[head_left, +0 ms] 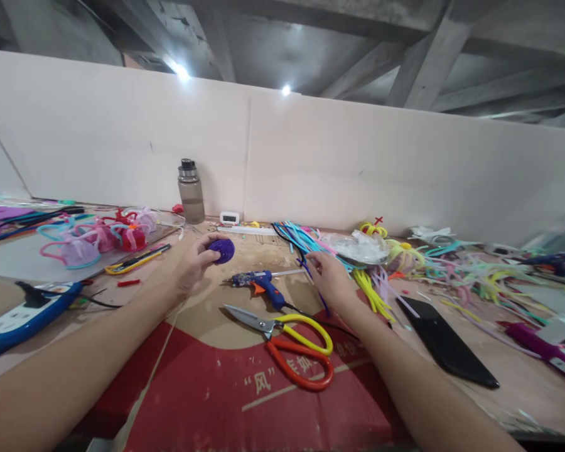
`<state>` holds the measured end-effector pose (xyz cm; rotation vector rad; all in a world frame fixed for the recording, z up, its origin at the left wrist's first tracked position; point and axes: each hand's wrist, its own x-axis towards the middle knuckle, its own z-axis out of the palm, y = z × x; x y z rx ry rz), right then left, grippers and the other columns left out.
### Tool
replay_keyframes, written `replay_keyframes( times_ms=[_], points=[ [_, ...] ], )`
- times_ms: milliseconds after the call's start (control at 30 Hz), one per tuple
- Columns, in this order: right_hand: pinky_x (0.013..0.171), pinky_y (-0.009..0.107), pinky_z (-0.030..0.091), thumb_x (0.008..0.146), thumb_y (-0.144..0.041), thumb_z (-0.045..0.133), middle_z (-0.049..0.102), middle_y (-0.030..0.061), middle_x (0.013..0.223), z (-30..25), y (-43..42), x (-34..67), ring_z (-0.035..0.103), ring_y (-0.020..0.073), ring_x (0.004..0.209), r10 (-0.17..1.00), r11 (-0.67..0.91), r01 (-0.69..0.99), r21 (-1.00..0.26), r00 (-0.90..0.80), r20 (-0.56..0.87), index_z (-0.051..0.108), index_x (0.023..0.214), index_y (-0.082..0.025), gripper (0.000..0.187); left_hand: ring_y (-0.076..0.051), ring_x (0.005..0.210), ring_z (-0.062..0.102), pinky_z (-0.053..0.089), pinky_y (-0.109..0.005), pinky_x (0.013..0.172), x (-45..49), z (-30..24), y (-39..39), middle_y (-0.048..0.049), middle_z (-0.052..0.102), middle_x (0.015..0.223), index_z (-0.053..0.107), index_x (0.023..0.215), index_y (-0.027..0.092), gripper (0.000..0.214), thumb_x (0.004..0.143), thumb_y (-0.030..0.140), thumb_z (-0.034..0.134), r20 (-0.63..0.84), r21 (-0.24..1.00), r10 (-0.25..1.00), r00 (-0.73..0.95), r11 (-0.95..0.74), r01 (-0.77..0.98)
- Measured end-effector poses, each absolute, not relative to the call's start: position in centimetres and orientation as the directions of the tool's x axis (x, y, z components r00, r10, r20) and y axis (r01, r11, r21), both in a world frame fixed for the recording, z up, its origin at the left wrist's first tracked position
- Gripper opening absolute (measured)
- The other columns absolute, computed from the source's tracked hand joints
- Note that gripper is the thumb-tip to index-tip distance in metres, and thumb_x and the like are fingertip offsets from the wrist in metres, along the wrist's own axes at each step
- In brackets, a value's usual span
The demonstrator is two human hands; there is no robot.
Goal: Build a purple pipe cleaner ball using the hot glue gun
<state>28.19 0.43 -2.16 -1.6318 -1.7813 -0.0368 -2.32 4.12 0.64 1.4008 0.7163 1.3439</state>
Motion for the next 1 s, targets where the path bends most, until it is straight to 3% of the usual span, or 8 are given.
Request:
replay_keyframes(
  times_ms=[133,333,567,1000],
  points=[
    [0.069,0.028,0.046,0.088,-0.027,0.047,0.064,0.0049,0.082,0.3,-1.5,23.8,0.058,0.0156,0.072,0.840,0.395,0.692,-0.605,-0.005,0.542,0.064,0.102,-0.014,0.025,-0.019,0.088,0.056,0.044,-0.027,0.070,-2.2,0.5,3.6,-0.0059,0.062,0.100,0.063,0.104,0.017,0.040,0.065,0.024,0.063,0.381,0.922,0.879,0.287,-0.337,-0.192],
    [0.069,0.026,0.047,0.090,-0.028,0.050,0.067,0.0033,0.089,3.9,-3.5,17.2,0.059,0.0134,0.075,0.798,0.568,0.508,-0.647,-0.150,0.583,0.064,0.100,-0.019,0.019,-0.023,0.096,0.058,0.047,-0.032,0.079,-1.8,0.4,2.9,-0.0070,0.063,0.106,0.061,0.109,0.018,0.041,0.069,0.025,0.062,0.418,0.906,0.818,0.395,-0.405,-0.119],
    [0.073,0.028,0.049,0.085,-0.023,0.054,0.066,0.0039,0.088,3.4,-3.3,15.1,0.060,0.0153,0.079,0.798,0.571,0.468,-0.674,-0.126,0.589,0.062,0.092,-0.018,0.012,-0.026,0.104,0.057,0.045,-0.037,0.090,-1.6,0.5,2.7,-0.0074,0.065,0.107,0.064,0.105,0.017,0.037,0.069,0.025,0.064,0.493,0.851,0.737,0.461,-0.519,-0.080],
    [0.068,0.028,0.048,0.084,-0.023,0.054,0.065,0.0037,0.082,1.9,-3.1,15.7,0.059,0.0155,0.074,0.818,0.530,0.526,-0.665,-0.112,0.564,0.061,0.086,-0.019,0.008,-0.025,0.104,0.060,0.046,-0.037,0.091,-1.0,0.6,2.4,-0.0070,0.068,0.108,0.067,0.106,0.018,0.035,0.072,0.025,0.064,0.406,0.865,0.756,0.513,-0.499,0.050]
  ],
)
